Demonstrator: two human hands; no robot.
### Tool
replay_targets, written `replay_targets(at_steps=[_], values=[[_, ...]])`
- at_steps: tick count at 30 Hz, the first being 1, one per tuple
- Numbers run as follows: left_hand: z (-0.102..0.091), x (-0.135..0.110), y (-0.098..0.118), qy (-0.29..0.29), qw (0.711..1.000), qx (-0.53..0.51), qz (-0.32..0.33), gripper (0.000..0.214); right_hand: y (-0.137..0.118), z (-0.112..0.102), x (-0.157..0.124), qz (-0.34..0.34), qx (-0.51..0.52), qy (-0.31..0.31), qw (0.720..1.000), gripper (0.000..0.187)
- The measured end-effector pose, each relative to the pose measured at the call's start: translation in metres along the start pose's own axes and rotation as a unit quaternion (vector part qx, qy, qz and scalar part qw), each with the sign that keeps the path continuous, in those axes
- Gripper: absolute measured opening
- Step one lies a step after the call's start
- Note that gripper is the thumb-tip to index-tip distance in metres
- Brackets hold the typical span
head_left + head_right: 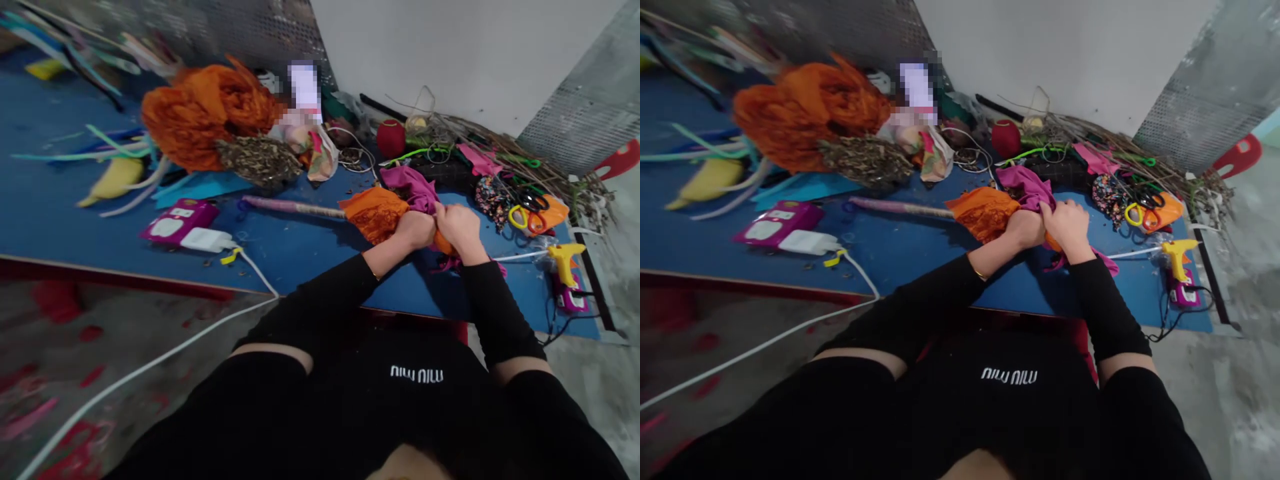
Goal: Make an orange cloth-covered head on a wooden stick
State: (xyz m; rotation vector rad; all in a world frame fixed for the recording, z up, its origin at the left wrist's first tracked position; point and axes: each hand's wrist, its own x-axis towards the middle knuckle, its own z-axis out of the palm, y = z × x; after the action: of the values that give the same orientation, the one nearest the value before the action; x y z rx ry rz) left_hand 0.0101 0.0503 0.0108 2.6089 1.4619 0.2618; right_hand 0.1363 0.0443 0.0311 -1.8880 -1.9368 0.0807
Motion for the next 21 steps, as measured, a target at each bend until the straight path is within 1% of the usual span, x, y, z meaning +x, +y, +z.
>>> replay_targets(at_steps=[1,3,6,9,11,15,16,18,21], values=[[0.001,0.0,0.0,0.0,1.0,0.002,0.001,0.032,0.0,0.001,0.001,-0.005,-0.033,-0.013,0.999,0.049],[0.003,0.001,0.0,-0.001,1.0,0.014,-0.003,0.036,0.002,0.002,0.004,-0.013,-0.069,-0.019,0.997,0.048],[0.004,0.006,-0.002,0.002,1.0,0.006,-0.006,0.039,0.007,0.003,0.018,-0.009,-0.086,-0.026,0.996,0.042],[0.003,0.01,-0.004,0.005,1.0,-0.002,-0.003,0.033,0.007,0.003,0.025,-0.003,-0.096,-0.037,0.995,0.041],[0.0,0.009,-0.003,0.008,1.0,-0.008,-0.004,0.03,0.005,0.0,0.017,-0.025,-0.094,-0.022,0.995,0.044],[-0.006,0.003,0.002,0.027,0.999,-0.022,-0.009,0.028,0.002,-0.006,-0.02,-0.1,-0.087,0.042,0.99,0.041],[-0.007,0.001,0.003,0.031,0.999,-0.027,-0.008,0.027,0.002,-0.006,-0.027,-0.103,-0.088,0.052,0.989,0.041],[-0.009,0.0,0.004,0.033,0.999,-0.037,-0.008,0.028,0.001,-0.005,-0.034,-0.087,-0.086,0.057,0.991,0.041],[-0.008,0.003,0.002,0.015,0.999,-0.046,-0.017,0.031,0.002,0.004,-0.025,-0.051,-0.07,0.055,0.995,0.039]])
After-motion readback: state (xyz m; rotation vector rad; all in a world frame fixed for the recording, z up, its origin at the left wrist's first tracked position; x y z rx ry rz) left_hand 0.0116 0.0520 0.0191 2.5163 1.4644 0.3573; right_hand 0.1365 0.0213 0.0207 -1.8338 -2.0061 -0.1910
